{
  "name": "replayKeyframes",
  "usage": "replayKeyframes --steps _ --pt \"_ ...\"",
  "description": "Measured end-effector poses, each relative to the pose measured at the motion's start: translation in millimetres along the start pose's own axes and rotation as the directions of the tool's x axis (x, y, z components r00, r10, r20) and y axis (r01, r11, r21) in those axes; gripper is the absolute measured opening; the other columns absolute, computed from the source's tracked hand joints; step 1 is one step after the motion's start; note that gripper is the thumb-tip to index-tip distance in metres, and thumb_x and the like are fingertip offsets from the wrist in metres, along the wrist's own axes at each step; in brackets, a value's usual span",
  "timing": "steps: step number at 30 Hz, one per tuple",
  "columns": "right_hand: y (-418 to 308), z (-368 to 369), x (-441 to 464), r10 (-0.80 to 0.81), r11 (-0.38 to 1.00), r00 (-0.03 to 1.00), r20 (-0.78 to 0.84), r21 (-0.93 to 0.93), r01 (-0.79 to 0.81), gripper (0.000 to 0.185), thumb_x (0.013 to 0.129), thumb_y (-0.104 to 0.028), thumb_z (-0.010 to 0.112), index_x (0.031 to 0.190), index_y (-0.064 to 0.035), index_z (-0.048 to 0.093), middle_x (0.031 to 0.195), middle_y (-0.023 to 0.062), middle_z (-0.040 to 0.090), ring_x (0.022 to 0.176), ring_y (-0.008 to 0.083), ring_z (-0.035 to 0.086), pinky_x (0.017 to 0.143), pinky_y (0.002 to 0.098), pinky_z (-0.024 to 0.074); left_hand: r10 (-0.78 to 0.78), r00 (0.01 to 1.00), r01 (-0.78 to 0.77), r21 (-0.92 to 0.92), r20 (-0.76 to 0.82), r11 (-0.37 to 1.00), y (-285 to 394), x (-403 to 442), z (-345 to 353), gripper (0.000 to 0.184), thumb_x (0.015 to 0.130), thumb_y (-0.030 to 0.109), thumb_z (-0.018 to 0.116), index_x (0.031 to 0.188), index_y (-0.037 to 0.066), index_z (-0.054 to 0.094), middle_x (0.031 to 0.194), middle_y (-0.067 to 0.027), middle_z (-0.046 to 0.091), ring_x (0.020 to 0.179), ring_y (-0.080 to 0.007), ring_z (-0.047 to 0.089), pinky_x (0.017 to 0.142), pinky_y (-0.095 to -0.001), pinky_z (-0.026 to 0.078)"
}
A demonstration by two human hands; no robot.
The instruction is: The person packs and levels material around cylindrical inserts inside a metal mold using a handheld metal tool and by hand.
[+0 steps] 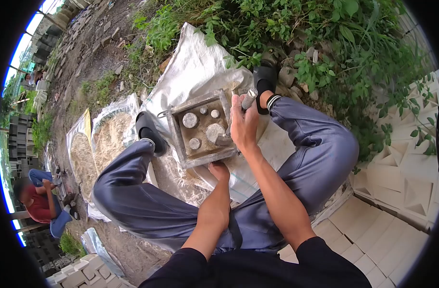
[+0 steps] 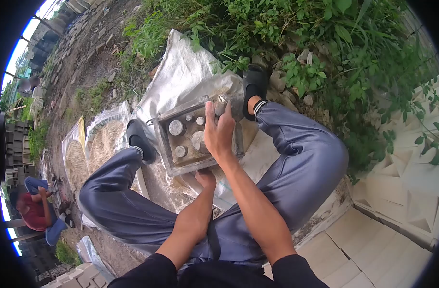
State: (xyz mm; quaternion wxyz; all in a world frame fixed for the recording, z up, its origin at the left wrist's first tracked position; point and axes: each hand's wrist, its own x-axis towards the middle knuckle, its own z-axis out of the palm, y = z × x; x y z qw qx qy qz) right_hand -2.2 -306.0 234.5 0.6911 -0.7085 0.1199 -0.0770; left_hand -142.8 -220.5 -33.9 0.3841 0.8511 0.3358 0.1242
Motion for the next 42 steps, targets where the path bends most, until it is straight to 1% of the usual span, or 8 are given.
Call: replayKeyframes --steps 6,9,10,11,12,15,19,42 --pt "1.4 3.6 -3.9 -0.052 0.999 0.999 0.000 0.013 0.052 0.046 0.096 -0.029 0.052 0.111 0.0136 0.047 0.084 0.0231 0.064 0.078 0.0345 0.063 0.072 0.0392 0.0461 0.091 0.996 -0.090 0.079 -0.012 0.993 6.8 1.4 -14.7 0.018 0.081 0.013 0.058 0.083 -0.002 0.067 0.080 -0.0196 0.068 0.076 -0.0347 0.066 0.066 -0.0436 0.050" --pt "-3.6 4.9 -5.4 -0.056 0.996 0.998 -0.001 0.064 0.056 0.033 0.096 -0.028 0.052 0.099 0.0047 0.046 0.074 0.0104 0.054 0.065 0.0202 0.051 0.059 0.0310 0.0397 -0.211 0.878 -0.040 0.506 0.429 0.862 -13.1 15.3 -10.2 0.016 0.083 0.012 0.057 0.091 0.001 0.066 0.087 -0.0171 0.069 0.080 -0.0279 0.067 0.069 -0.0396 0.051" --pt "-1.7 6.6 -4.5 -0.070 0.993 0.997 -0.014 0.091 0.071 0.029 0.097 -0.027 0.052 0.093 0.0001 0.045 0.068 0.0037 0.049 0.058 0.0128 0.045 0.053 0.0269 0.0365 -0.367 0.856 0.417 -0.064 0.364 0.907 -23.6 14.4 -5.6 0.018 0.086 0.011 0.054 0.100 0.004 0.062 0.096 -0.0151 0.067 0.087 -0.0246 0.066 0.074 -0.0365 0.052" --pt "0.6 8.4 -3.6 -0.083 0.989 0.996 -0.026 0.117 0.086 0.026 0.097 -0.027 0.052 0.087 -0.0046 0.045 0.063 -0.0030 0.044 0.051 0.0055 0.039 0.046 0.0228 0.0332 -0.507 0.763 0.636 -0.610 0.402 0.473 -41.9 15.1 5.0 0.022 0.090 0.010 0.050 0.110 0.007 0.058 0.105 -0.0130 0.065 0.093 -0.0213 0.064 0.078 -0.0333 0.052" --pt "6.2 9.4 0.6 -0.128 0.990 0.990 -0.058 0.059 0.131 0.026 0.097 -0.027 0.052 0.087 -0.0044 0.045 0.063 -0.0027 0.044 0.052 0.0058 0.040 0.047 0.0230 0.0341 -0.123 0.735 0.664 -0.745 0.667 -0.064 -135.7 29.4 44.2 0.027 0.096 0.009 0.041 0.122 0.010 0.047 0.118 -0.0106 0.055 0.103 -0.0215 0.057 0.089 -0.0327 0.052" --pt "-26.5 0.0 -8.4 -0.043 0.990 0.998 -0.037 0.135 0.048 0.028 0.096 -0.027 0.054 0.088 -0.0005 0.048 0.067 0.0026 0.049 0.056 0.0113 0.047 0.053 0.0284 0.0402 -0.639 0.477 0.714 -0.690 0.603 -0.119 -35.2 37.2 6.6 0.026 0.100 0.019 0.037 0.118 0.010 0.053 0.116 -0.0055 0.059 0.102 -0.0210 0.059 0.087 -0.0327 0.053" --pt "-23.2 -7.9 -4.4 -0.160 0.987 0.985 -0.060 -0.013 0.160 0.046 0.095 -0.029 0.051 0.109 0.0144 0.047 0.084 0.0249 0.059 0.075 0.0341 0.059 0.072 0.0408 0.0455 -0.620 0.502 0.702 -0.703 0.603 -0.116 -51.7 57.8 13.5 0.022 0.099 0.017 0.040 0.115 0.010 0.052 0.105 -0.0099 0.060 0.098 -0.0266 0.060 0.091 -0.0426 0.053" --pt "-32.0 -22.7 18.4 -0.093 0.985 0.953 -0.289 -0.166 0.046 0.037 0.095 -0.026 0.052 0.108 0.0086 0.047 0.089 0.0243 0.061 0.080 0.0367 0.060 0.074 0.0423 0.0447 -0.478 0.361 0.876 -0.467 0.801 -0.119 -24.5 55.4 -6.7 0.022 0.097 0.024 0.049 0.111 0.009 0.057 0.106 -0.0121 0.063 0.092 -0.0264 0.064 0.080 -0.0375 0.059"
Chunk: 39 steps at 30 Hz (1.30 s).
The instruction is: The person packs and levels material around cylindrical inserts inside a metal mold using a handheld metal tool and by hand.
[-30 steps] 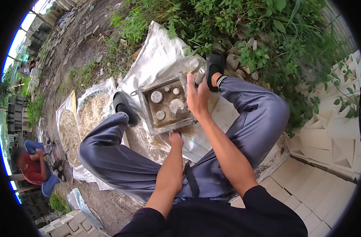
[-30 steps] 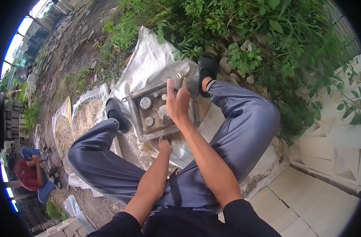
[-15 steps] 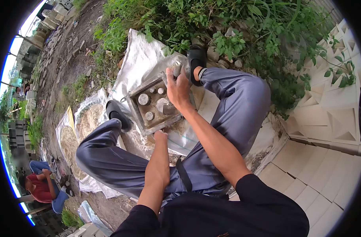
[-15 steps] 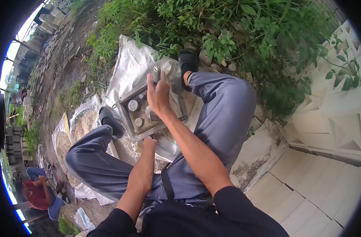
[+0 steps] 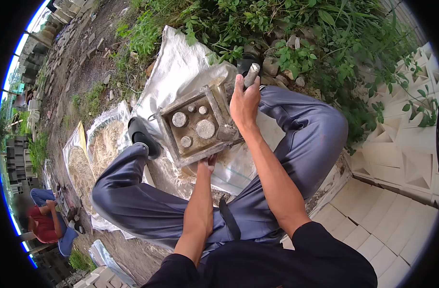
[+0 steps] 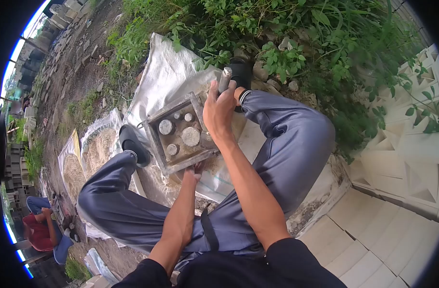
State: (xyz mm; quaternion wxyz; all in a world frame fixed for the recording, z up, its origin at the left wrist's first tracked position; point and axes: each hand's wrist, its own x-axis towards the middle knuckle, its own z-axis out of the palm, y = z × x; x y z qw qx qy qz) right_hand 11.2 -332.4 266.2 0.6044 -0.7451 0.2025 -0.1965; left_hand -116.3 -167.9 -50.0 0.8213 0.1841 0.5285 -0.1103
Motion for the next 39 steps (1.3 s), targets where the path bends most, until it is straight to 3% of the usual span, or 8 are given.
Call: replayKeyframes --steps 7,14,24,27,29,34,36,39 --pt "52.5 -6.4 17.5 0.141 0.912 0.989 0.042 -0.395 -0.113 0.028 0.094 -0.017 0.049 0.103 0.0083 0.043 0.090 0.0324 0.060 0.086 0.0471 0.061 0.075 0.0493 0.0468 -0.048 0.999 0.045 0.231 0.005 0.972 -14.0 9.5 5.7 0.020 0.096 0.026 0.051 0.100 0.010 0.062 0.085 -0.0081 0.068 0.069 -0.0230 0.066 0.062 -0.0328 0.060" --pt "145.0 -13.9 2.6 0.324 0.771 0.937 0.132 -0.610 -0.181 0.031 0.093 -0.012 0.047 0.110 0.0094 0.034 0.104 0.0393 0.055 0.096 0.0487 0.058 0.084 0.0515 0.0470 -0.053 0.999 0.053 -0.002 0.002 0.999 -21.1 33.4 -18.8 0.027 0.094 0.034 0.050 0.098 0.010 0.062 0.082 -0.0077 0.064 0.070 -0.0228 0.063 0.067 -0.0357 0.059" --pt "199.5 -8.0 -7.3 0.552 0.661 0.818 0.158 -0.682 -0.314 0.037 0.093 -0.017 0.048 0.115 0.0073 0.032 0.114 0.0386 0.051 0.104 0.0485 0.055 0.089 0.0506 0.0449 0.159 0.975 -0.178 -0.114 -0.154 0.977 -3.1 22.1 -30.3 0.035 0.097 0.030 0.034 0.122 0.012 0.051 0.118 -0.0057 0.057 0.102 -0.0230 0.058 0.086 -0.0349 0.053" --pt "215.4 -3.0 -12.8 0.401 0.703 0.897 0.186 -0.690 -0.171 0.040 0.092 -0.015 0.049 0.120 0.0089 0.033 0.116 0.0355 0.052 0.107 0.0473 0.053 0.091 0.0495 0.0436 0.185 0.974 -0.197 -0.084 -0.131 0.977 -0.1 28.7 -32.8 0.044 0.096 0.023 0.023 0.134 0.016 0.044 0.139 -0.0045 0.046 0.119 -0.0210 0.049 0.094 -0.0364 0.048" --pt "222.4 0.7 -17.1 0.413 0.696 0.888 0.202 -0.699 -0.165 0.042 0.092 -0.018 0.049 0.121 0.0089 0.035 0.117 0.0342 0.052 0.109 0.0460 0.053 0.093 0.0489 0.0423 0.170 0.955 -0.225 -0.220 -0.241 0.949 0.6 38.3 -31.9 0.036 0.098 0.030 0.031 0.120 0.014 0.053 0.124 -0.0078 0.057 0.106 -0.0288 0.059 0.080 -0.0427 0.057" --pt "157.1 18.4 -19.7 0.410 0.786 0.846 0.341 -0.602 -0.138 0.058 0.092 -0.034 0.052 0.127 0.0088 0.037 0.125 0.0323 0.049 0.116 0.0432 0.049 0.099 0.0454 0.0383 0.195 0.956 -0.221 -0.103 -0.218 0.970 6.6 12.3 -8.4 0.039 0.097 0.031 0.031 0.130 0.020 0.050 0.130 -0.0029 0.055 0.109 -0.0231 0.058 0.078 -0.0356 0.052" --pt "141.1 32.6 -26.7 0.301 0.928 0.773 0.558 -0.359 -0.102 0.068 0.089 -0.045 0.055 0.130 0.0072 0.040 0.134 0.0302 0.042 0.120 0.0432 0.046 0.101 0.0448 0.0371 0.224 0.930 -0.264 -0.103 -0.292 0.959 6.9 -1.0 3.0 0.035 0.097 0.035 0.037 0.124 0.020 0.053 0.121 -0.0022 0.061 0.098 -0.0243 0.062 0.071 -0.0372 0.054" --pt "176.2 41.0 -46.9 0.104 0.911 0.849 0.519 -0.392 0.128 0.078 0.088 -0.049 0.056 0.134 0.0098 0.035 0.128 0.0326 0.047 0.123 0.0421 0.044 0.103 0.0415 0.0338 0.229 0.938 -0.268 -0.122 -0.261 0.956 7.4 -11.9 6.9 0.035 0.097 0.034 0.039 0.124 0.017 0.053 0.116 -0.0033 0.063 0.096 -0.0245 0.063 0.071 -0.0395 0.055"
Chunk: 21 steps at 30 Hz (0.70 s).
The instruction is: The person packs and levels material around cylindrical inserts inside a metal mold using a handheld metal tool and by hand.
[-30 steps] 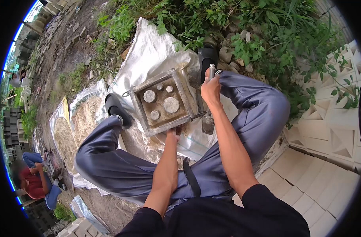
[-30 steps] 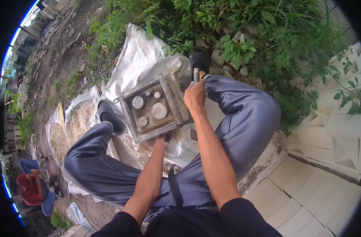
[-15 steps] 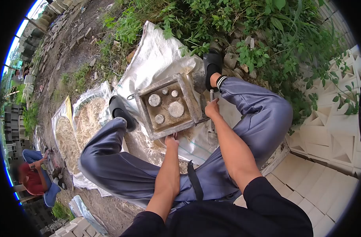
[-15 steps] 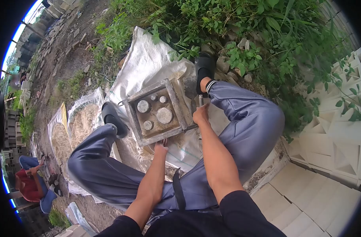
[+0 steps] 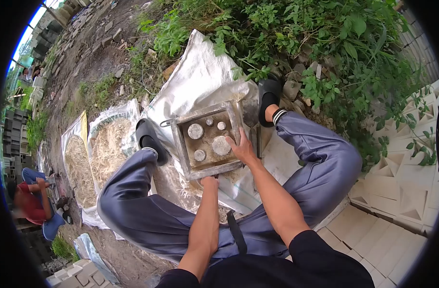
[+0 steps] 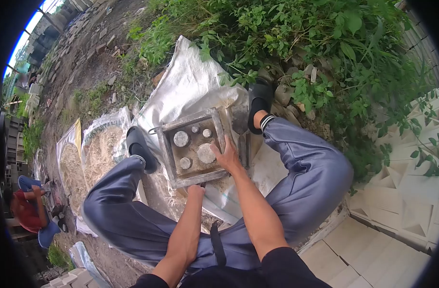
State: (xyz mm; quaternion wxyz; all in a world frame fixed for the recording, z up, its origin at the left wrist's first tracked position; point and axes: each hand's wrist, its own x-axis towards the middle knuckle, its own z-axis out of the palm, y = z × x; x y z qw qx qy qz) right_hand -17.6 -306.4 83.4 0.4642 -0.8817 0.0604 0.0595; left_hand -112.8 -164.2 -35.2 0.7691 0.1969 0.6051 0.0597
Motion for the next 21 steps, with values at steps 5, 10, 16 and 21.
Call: replayKeyframes --steps 5,10,16,21 --pt "7.2 0.8 0.6 0.044 0.999 0.997 0.069 -0.019 -0.043 0.069 0.090 -0.040 0.055 0.131 0.0127 0.035 0.116 0.0350 0.054 0.111 0.0455 0.053 0.092 0.0438 0.0434 0.002 0.999 -0.004 -0.037 -0.050 0.999 2.1 -9.5 10.4 0.034 0.098 0.030 0.038 0.123 0.012 0.054 0.118 -0.0065 0.062 0.098 -0.0260 0.063 0.075 -0.0432 0.055" --pt "6.7 8.0 1.8 0.047 0.998 0.999 0.002 -0.036 -0.047 0.059 0.091 -0.035 0.054 0.124 0.0118 0.040 0.103 0.0352 0.058 0.099 0.0485 0.056 0.083 0.0476 0.0465 -0.013 1.000 0.012 -0.072 -0.018 0.997 4.7 -18.6 14.6 0.034 0.099 0.029 0.038 0.121 0.011 0.055 0.117 -0.0070 0.062 0.098 -0.0264 0.063 0.077 -0.0439 0.056" --pt "8.2 9.7 2.1 -0.007 0.999 0.999 -0.036 -0.033 0.005 0.048 0.091 -0.028 0.054 0.120 0.0088 0.043 0.096 0.0346 0.060 0.093 0.0496 0.057 0.076 0.0494 0.0470 -0.030 1.000 0.031 -0.086 0.005 0.996 2.4 -10.7 13.2 0.034 0.099 0.031 0.037 0.120 0.013 0.056 0.116 -0.0067 0.063 0.098 -0.0265 0.064 0.077 -0.0444 0.056" --pt "8.9 10.2 13.3 -0.060 0.998 0.998 -0.033 0.000 0.060 0.045 0.091 -0.025 0.054 0.119 0.0083 0.042 0.094 0.0338 0.060 0.091 0.0496 0.057 0.075 0.0497 0.0464 -0.038 0.999 0.041 -0.100 0.035 0.994 0.9 -7.3 15.5 0.035 0.099 0.032 0.036 0.119 0.014 0.057 0.116 -0.0065 0.063 0.098 -0.0266 0.064 0.078 -0.0448 0.056"
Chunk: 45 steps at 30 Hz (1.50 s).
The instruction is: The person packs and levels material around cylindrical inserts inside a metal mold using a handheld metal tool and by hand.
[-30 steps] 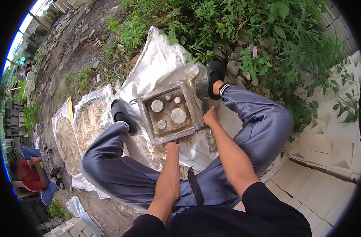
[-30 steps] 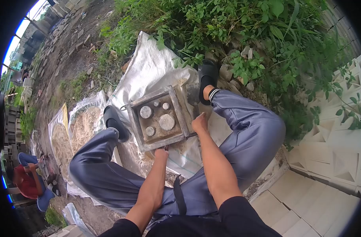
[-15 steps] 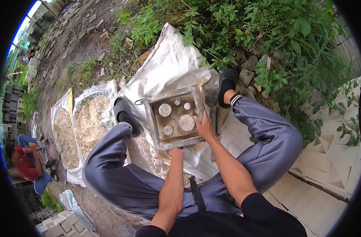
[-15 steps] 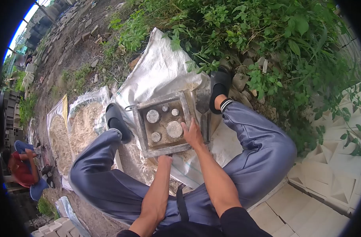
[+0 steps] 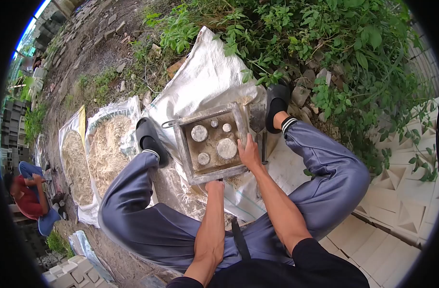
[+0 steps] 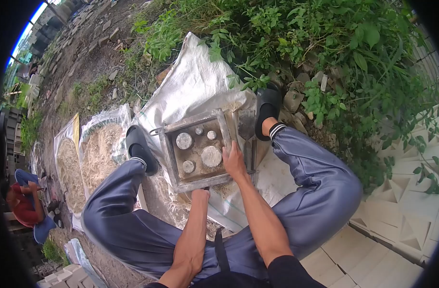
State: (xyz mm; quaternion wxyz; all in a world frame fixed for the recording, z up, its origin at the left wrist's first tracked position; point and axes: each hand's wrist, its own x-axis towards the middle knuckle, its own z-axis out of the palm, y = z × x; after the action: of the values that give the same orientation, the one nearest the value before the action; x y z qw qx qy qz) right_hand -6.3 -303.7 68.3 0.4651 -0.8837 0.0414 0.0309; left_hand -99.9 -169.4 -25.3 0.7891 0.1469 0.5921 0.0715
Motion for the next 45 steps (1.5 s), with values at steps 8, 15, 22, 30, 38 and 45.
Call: replayKeyframes --steps 8,15,22,30,38,45 --pt "-16.8 -2.4 -2.4 0.110 0.994 0.994 0.018 -0.021 -0.110 0.046 0.093 -0.028 0.052 0.119 0.0079 0.043 0.102 0.0341 0.058 0.099 0.0481 0.055 0.083 0.0484 0.0445 -0.035 0.996 0.036 -0.008 0.088 0.999 3.5 28.1 -2.2 0.036 0.099 0.034 0.034 0.117 0.016 0.058 0.115 -0.0061 0.064 0.098 -0.0267 0.064 0.079 -0.0455 0.057" --pt "-11.1 -12.6 -0.3 0.170 0.974 0.981 0.092 0.135 -0.181 0.069 0.090 -0.051 0.049 0.130 0.0055 0.043 0.117 0.0316 0.055 0.111 0.0462 0.051 0.093 0.0458 0.0414 0.109 0.993 -0.072 0.539 -0.037 0.839 10.2 -15.6 -16.0 0.031 0.093 0.029 0.047 0.115 0.011 0.061 0.114 -0.0115 0.064 0.100 -0.0279 0.063 0.080 -0.0455 0.054" --pt "-14.9 -19.4 -16.9 0.401 0.914 0.903 0.152 -0.006 -0.405 0.078 0.089 -0.062 0.039 0.129 0.0034 0.049 0.126 0.0277 0.052 0.120 0.0421 0.047 0.102 0.0438 0.0359 0.675 0.573 -0.255 0.884 0.465 -0.392 4.3 -116.9 -2.3 0.019 0.078 0.019 0.055 0.078 0.001 0.063 0.080 -0.0210 0.064 0.080 -0.0337 0.061 0.075 -0.0464 0.047" --pt "-9.1 -17.3 -28.8 -0.114 0.985 0.961 -0.250 -0.153 0.077 0.044 0.089 -0.044 0.047 0.099 -0.0020 0.056 0.106 0.0270 0.061 0.100 0.0436 0.058 0.087 0.0490 0.0447 0.555 0.574 -0.396 0.797 0.602 -0.456 9.6 -95.5 -25.0 0.029 0.079 0.023 0.054 0.091 -0.003 0.060 0.099 -0.0235 0.062 0.096 -0.0367 0.057 0.088 -0.0454 0.041" --pt "0.2 -14.6 -121.5 0.519 0.824 0.757 0.397 -0.468 -0.319 0.032 0.081 -0.006 0.051 0.111 0.0053 0.050 0.102 0.0288 0.059 0.097 0.0448 0.058 0.086 0.0474 0.0476 0.163 0.732 -0.335 0.558 0.661 -0.759 -21.0 -31.7 -54.4 0.084 0.086 0.052 0.050 0.136 -0.013 0.034 0.146 -0.0278 0.027 0.138 -0.0417 0.019 0.114 -0.0451 0.015" --pt "62.2 20.7 -115.0 0.348 0.900 0.923 0.164 -0.333 -0.281 0.066 0.072 0.004 0.056 0.133 0.0119 0.033 0.138 0.0367 0.025 0.126 0.0456 0.034 0.105 0.0427 0.0347 0.070 0.808 -0.286 0.492 0.586 -0.822 -24.6 -56.4 -41.3 0.078 0.089 0.048 0.047 0.136 -0.013 0.033 0.147 -0.0237 0.030 0.138 -0.0411 0.019 0.115 -0.0455 0.010"
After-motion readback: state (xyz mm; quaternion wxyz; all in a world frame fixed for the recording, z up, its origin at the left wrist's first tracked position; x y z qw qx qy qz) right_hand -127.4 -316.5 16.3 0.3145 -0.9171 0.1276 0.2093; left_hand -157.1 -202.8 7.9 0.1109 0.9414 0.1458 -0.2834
